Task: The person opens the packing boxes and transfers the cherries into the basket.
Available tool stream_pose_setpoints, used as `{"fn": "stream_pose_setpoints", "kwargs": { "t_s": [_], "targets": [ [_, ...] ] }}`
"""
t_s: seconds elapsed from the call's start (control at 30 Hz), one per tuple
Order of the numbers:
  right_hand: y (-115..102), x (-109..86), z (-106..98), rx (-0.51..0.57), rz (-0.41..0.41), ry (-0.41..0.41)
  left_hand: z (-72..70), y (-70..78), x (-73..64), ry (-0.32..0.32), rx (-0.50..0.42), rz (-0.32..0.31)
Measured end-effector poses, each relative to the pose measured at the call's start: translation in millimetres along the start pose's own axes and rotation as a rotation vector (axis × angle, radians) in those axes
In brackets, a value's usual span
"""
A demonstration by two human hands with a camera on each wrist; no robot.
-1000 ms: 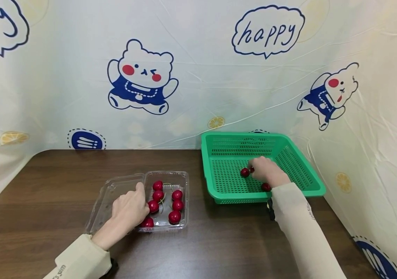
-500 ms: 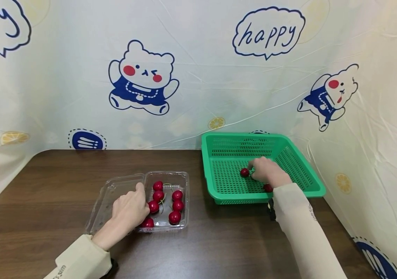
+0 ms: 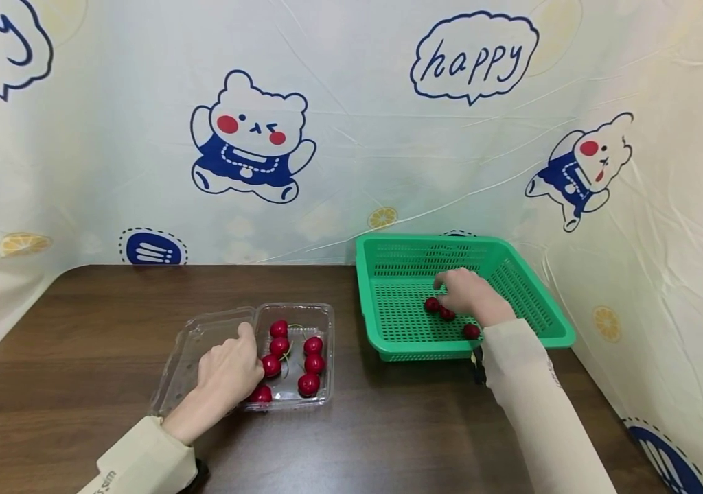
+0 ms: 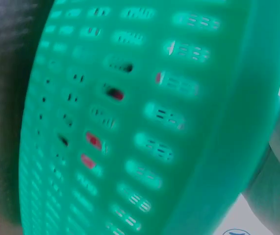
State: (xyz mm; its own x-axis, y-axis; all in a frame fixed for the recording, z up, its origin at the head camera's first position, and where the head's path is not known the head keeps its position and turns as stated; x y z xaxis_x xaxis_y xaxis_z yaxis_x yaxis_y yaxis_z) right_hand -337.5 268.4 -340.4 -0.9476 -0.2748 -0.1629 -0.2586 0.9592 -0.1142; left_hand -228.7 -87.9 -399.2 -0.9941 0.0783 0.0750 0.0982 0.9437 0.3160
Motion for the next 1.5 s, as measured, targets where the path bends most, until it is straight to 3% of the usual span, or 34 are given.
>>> {"fn": "stream_pose_setpoints", "kwargs": {
  "t_s": [0.2, 0.97, 1.23, 1.5],
  "targets": [
    [-12.1, 3.0, -7.4, 0.013, -0.019, 0.036, -0.5, -0.2, -1.1, 0.004, -0.005, -0.004],
    [-110.2, 15.3, -41.2, 0.015, -0.206, 0.115, 1.4, -0.6, -1.3, -0.022, -0.041, -0.002],
    [-152.4, 26.4, -37.4, -0.063, -0.206, 0.056, 0.3, -1.0, 0.6, -0.016, -0.037, 0.002],
    [-200.2, 34.4, -22.9, -0.104, -0.288, 0.035, 0.5, 0.1, 1.1, -0.025, -0.037, -0.004]
  ]
}}
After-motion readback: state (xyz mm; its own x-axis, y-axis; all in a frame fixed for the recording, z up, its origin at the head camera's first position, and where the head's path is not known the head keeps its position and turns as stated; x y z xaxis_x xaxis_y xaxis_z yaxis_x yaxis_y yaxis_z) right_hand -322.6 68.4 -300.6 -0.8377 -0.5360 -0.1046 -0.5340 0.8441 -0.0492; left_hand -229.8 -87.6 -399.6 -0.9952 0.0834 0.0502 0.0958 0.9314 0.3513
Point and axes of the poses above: each hand's wrist, its own x-axis towards the middle knuckle, its own z-axis out of the palm, y = z × x, the point moved 6 cm from there along x, towards the middle knuckle, and after that the axes turned 7 degrees about z, right-handed, at the moved point
